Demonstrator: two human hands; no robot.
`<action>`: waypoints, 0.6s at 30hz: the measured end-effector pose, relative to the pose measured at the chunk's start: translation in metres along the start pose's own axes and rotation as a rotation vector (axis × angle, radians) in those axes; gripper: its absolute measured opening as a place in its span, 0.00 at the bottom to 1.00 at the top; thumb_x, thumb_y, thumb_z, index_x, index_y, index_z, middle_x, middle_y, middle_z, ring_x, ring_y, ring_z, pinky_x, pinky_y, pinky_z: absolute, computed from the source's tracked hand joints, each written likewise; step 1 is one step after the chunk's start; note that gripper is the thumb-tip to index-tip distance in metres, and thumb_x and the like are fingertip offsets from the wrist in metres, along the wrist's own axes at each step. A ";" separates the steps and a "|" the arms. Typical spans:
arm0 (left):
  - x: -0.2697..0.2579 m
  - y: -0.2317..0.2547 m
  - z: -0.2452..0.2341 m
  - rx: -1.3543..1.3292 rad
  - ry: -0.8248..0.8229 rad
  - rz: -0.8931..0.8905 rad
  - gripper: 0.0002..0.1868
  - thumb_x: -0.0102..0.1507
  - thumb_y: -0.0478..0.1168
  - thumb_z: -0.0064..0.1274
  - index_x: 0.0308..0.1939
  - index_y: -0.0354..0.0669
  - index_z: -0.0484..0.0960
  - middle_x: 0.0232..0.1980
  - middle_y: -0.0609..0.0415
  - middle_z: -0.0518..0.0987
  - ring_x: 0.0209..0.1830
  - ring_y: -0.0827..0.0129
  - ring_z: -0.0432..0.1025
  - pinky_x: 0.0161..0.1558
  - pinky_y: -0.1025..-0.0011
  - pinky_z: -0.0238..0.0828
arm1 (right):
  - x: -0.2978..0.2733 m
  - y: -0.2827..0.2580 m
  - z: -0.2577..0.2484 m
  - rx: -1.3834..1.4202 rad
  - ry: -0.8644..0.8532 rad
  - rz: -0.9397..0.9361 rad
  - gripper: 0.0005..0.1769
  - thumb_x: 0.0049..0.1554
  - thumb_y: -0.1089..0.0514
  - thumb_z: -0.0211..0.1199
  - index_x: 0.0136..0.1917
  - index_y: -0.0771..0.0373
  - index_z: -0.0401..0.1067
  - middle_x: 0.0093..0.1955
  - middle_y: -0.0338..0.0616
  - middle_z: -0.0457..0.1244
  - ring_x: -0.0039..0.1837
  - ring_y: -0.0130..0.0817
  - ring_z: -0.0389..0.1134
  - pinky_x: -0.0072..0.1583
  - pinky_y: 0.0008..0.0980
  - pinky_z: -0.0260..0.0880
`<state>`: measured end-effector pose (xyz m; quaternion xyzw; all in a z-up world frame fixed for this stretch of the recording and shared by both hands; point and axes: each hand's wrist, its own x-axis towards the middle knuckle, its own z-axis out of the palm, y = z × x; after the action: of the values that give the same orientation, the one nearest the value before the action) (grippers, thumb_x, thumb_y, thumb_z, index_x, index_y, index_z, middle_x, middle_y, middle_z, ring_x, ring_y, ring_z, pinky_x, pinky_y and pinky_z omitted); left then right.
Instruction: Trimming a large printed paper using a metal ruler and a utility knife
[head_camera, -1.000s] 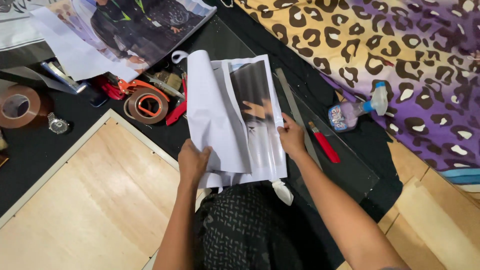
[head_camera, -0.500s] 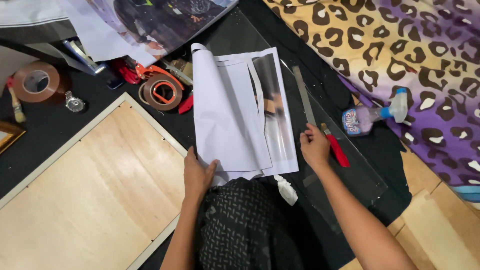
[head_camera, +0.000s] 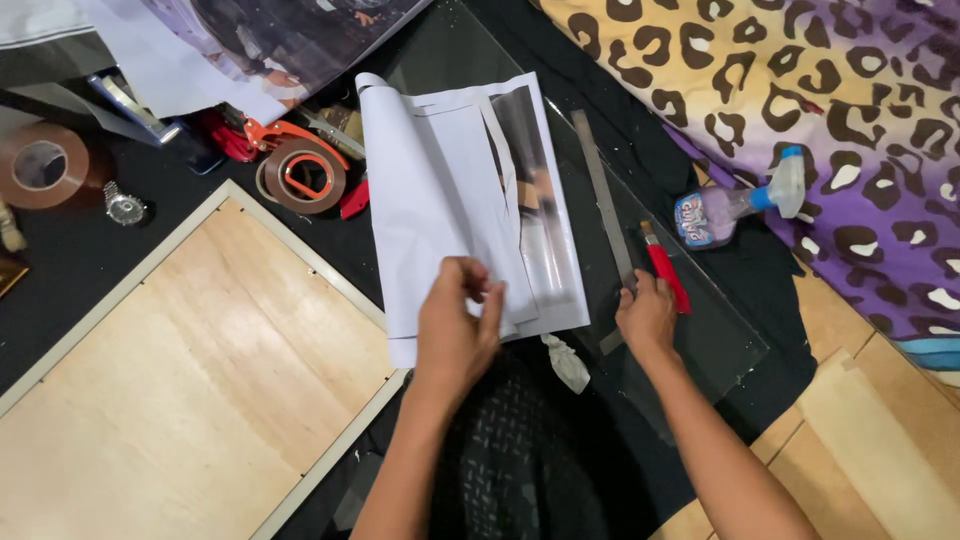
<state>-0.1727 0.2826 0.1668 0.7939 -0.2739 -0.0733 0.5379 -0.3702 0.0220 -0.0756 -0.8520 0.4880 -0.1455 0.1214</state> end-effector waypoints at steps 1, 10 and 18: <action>0.001 0.022 0.002 0.001 -0.094 0.053 0.11 0.60 0.37 0.58 0.43 0.42 0.73 0.31 0.46 0.81 0.33 0.51 0.78 0.36 0.59 0.74 | 0.003 0.004 0.005 0.004 0.026 -0.043 0.23 0.57 0.56 0.67 0.65 0.62 0.74 0.53 0.56 0.66 0.56 0.60 0.70 0.56 0.53 0.73; -0.037 0.030 0.135 -0.004 -0.227 0.279 0.15 0.58 0.38 0.53 0.47 0.43 0.72 0.37 0.49 0.74 0.41 0.47 0.74 0.42 0.55 0.69 | -0.005 -0.014 0.022 0.109 -0.077 -0.132 0.26 0.56 0.49 0.64 0.65 0.61 0.72 0.54 0.54 0.63 0.57 0.59 0.67 0.55 0.54 0.71; -0.040 0.019 0.151 0.008 -0.240 0.192 0.09 0.65 0.42 0.42 0.45 0.42 0.70 0.32 0.45 0.73 0.37 0.41 0.74 0.40 0.50 0.69 | -0.013 -0.073 0.054 0.129 -0.032 -0.135 0.26 0.56 0.44 0.64 0.66 0.49 0.69 0.58 0.45 0.60 0.59 0.52 0.63 0.55 0.53 0.68</action>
<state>-0.2751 0.1752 0.1142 0.7518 -0.4110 -0.1147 0.5027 -0.2991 0.0730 -0.1018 -0.8755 0.4172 -0.1711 0.1737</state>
